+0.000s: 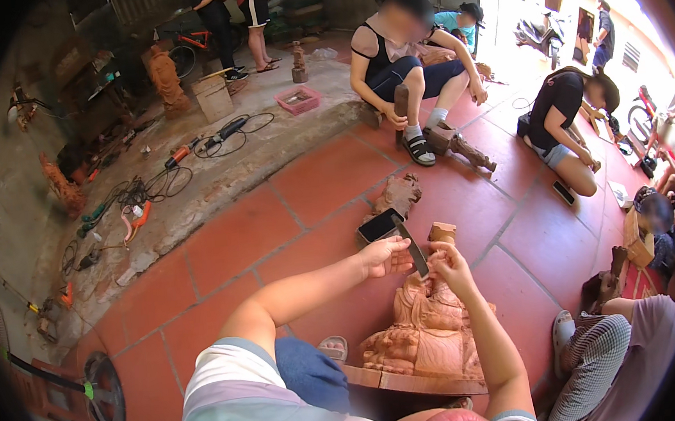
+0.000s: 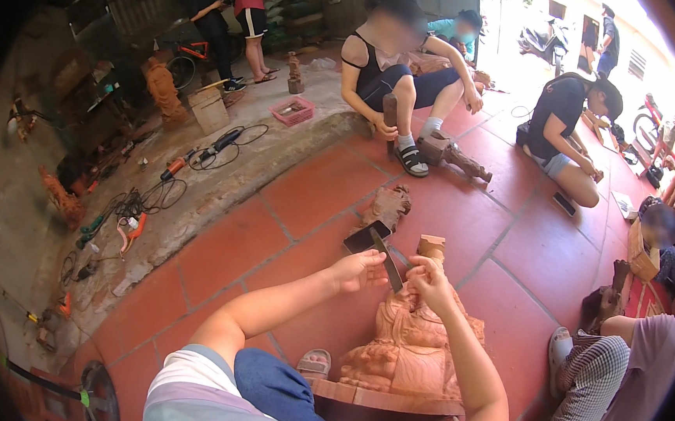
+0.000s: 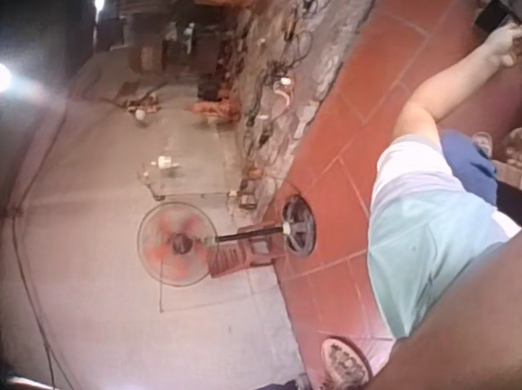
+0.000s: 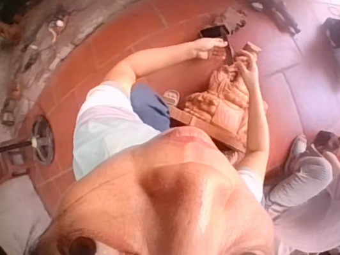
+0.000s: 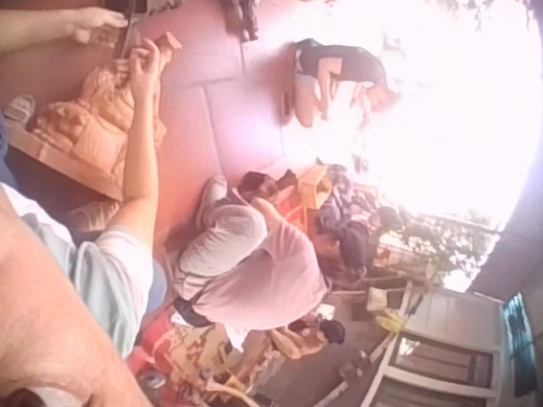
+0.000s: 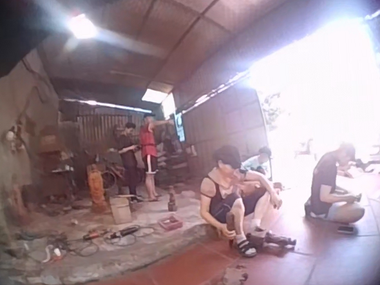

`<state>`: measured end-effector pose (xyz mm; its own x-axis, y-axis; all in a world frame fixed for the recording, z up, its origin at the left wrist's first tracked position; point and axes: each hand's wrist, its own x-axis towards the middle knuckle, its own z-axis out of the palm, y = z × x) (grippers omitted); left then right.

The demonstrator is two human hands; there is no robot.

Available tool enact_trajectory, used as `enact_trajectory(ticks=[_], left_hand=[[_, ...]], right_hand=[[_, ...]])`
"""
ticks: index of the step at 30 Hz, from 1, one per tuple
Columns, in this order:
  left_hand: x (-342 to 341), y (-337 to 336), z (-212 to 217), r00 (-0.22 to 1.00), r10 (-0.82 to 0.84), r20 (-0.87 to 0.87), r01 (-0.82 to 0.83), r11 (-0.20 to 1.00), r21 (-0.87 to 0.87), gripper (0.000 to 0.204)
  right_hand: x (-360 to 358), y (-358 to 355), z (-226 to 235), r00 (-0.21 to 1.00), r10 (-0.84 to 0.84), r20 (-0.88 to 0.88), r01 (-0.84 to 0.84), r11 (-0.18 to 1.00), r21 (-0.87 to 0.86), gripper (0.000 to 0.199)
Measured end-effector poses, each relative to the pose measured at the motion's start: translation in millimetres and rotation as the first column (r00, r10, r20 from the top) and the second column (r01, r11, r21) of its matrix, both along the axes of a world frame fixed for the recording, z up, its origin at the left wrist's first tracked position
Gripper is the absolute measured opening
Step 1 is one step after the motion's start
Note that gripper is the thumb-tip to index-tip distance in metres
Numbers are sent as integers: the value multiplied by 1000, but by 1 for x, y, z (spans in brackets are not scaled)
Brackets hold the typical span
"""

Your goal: The person carves a wooden figure using a chisel and mallet while sitting on the floor. They repeatedly strike the chisel to shape the wood and occasionally pause to inspect the work.

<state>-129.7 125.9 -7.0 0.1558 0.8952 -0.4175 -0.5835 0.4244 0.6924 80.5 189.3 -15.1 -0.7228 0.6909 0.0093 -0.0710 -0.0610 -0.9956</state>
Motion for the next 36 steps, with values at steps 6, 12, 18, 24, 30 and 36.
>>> enact_trajectory(ticks=[6,12,18,24,30,36], left_hand=[[19,-16,-10,974,-118,194,130,990,-49,16],[9,-30,8,919,-141,-367,167,985,38,17],[-2,-33,4,498,262,-827,339,819,463,28],[0,-18,-13,663,17,-749,335,887,317,18],[17,-19,-37,783,-104,-613,353,886,301,18],[17,-22,-40,825,-115,-554,269,941,206,21]], right_hand=[[-32,-38,-1,992,-98,-76,124,786,606,50],[-27,18,-22,993,-111,-47,116,985,125,31],[-18,0,36,996,73,45,-67,992,-108,33],[-2,-5,37,985,-102,-139,59,957,-284,20],[4,-12,17,984,124,129,-100,980,-173,18],[8,3,12,996,55,71,-35,966,-255,15]])
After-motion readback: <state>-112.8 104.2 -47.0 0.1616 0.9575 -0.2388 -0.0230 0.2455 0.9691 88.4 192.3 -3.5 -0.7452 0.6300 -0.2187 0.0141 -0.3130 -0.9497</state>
